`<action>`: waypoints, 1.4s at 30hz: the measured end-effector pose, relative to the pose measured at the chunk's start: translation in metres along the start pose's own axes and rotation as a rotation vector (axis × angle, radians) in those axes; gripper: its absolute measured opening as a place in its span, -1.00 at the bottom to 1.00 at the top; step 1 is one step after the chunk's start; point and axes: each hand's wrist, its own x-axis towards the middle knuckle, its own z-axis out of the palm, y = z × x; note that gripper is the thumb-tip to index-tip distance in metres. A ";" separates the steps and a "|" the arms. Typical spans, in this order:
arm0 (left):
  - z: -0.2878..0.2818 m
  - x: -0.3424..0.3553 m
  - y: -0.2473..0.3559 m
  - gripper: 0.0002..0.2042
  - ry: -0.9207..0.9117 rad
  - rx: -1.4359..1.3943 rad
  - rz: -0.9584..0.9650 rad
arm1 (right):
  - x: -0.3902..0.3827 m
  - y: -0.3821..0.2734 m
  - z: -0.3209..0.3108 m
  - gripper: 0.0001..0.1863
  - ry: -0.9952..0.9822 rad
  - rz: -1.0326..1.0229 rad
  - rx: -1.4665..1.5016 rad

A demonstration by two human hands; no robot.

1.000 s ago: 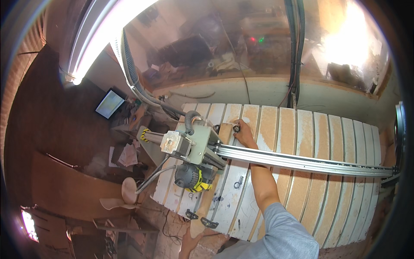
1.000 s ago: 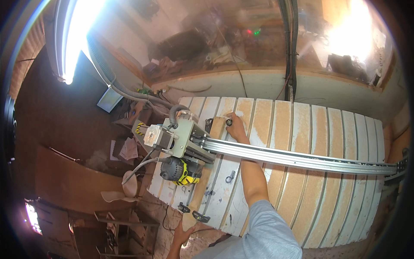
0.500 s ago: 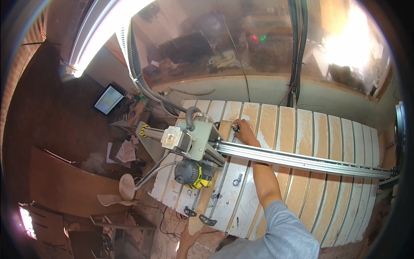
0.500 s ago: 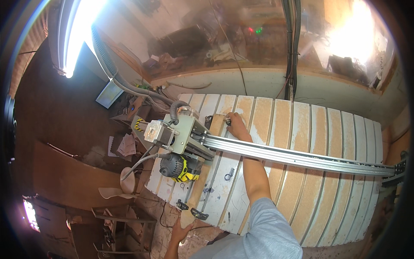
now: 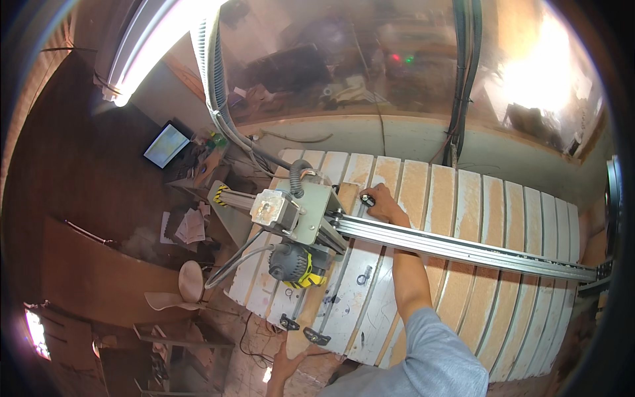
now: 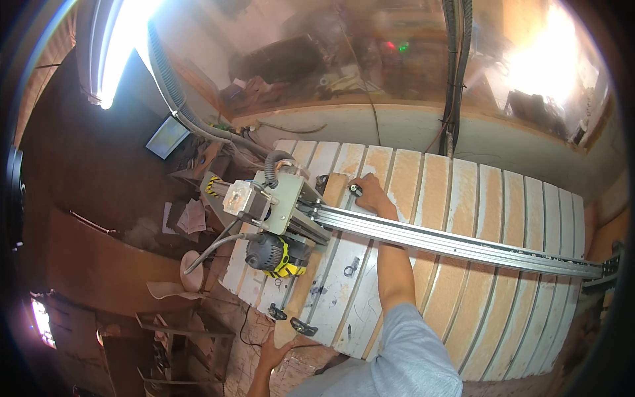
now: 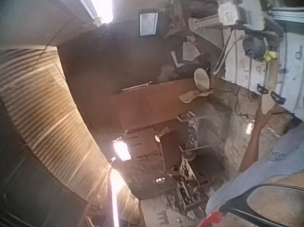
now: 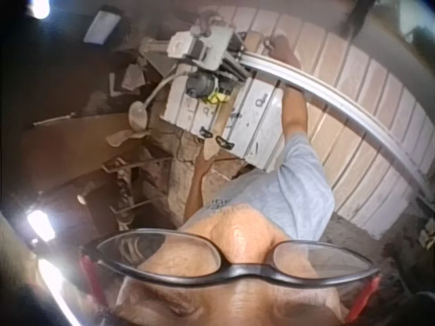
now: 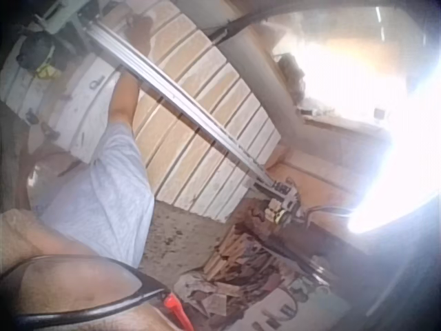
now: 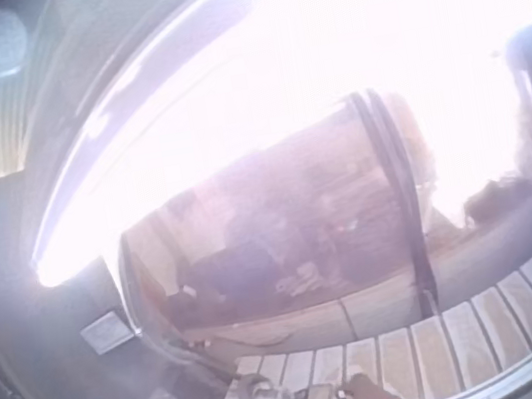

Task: The person prepares a wooden instrument neck on a CNC machine by aligning the piece on the work surface and securing it with clamps.

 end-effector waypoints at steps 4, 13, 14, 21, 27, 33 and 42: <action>0.003 -0.001 -0.008 -0.25 -0.007 -0.039 -0.002 | -0.005 -0.015 -0.013 -0.29 -0.133 0.109 0.055; 0.001 0.002 -0.002 -0.26 -0.015 -0.079 0.054 | 0.006 -0.015 0.008 -0.38 0.036 0.180 0.096; 0.001 0.003 -0.002 -0.26 -0.020 -0.077 0.044 | 0.007 -0.014 0.008 -0.37 0.055 0.152 0.078; 0.000 -0.001 0.002 -0.24 -0.015 -0.080 0.009 | -0.008 -0.025 -0.008 -0.25 -0.020 0.102 -0.033; 0.000 0.001 0.001 -0.22 -0.029 -0.058 -0.003 | 0.000 -0.017 -0.001 -0.43 0.025 0.077 -0.039; 0.001 0.001 -0.004 -0.22 -0.030 -0.076 0.008 | 0.011 -0.015 0.015 -0.52 0.152 0.112 -0.012; 0.002 0.001 -0.002 -0.33 0.002 -0.087 0.011 | 0.013 -0.014 0.019 -0.60 0.203 0.123 -0.043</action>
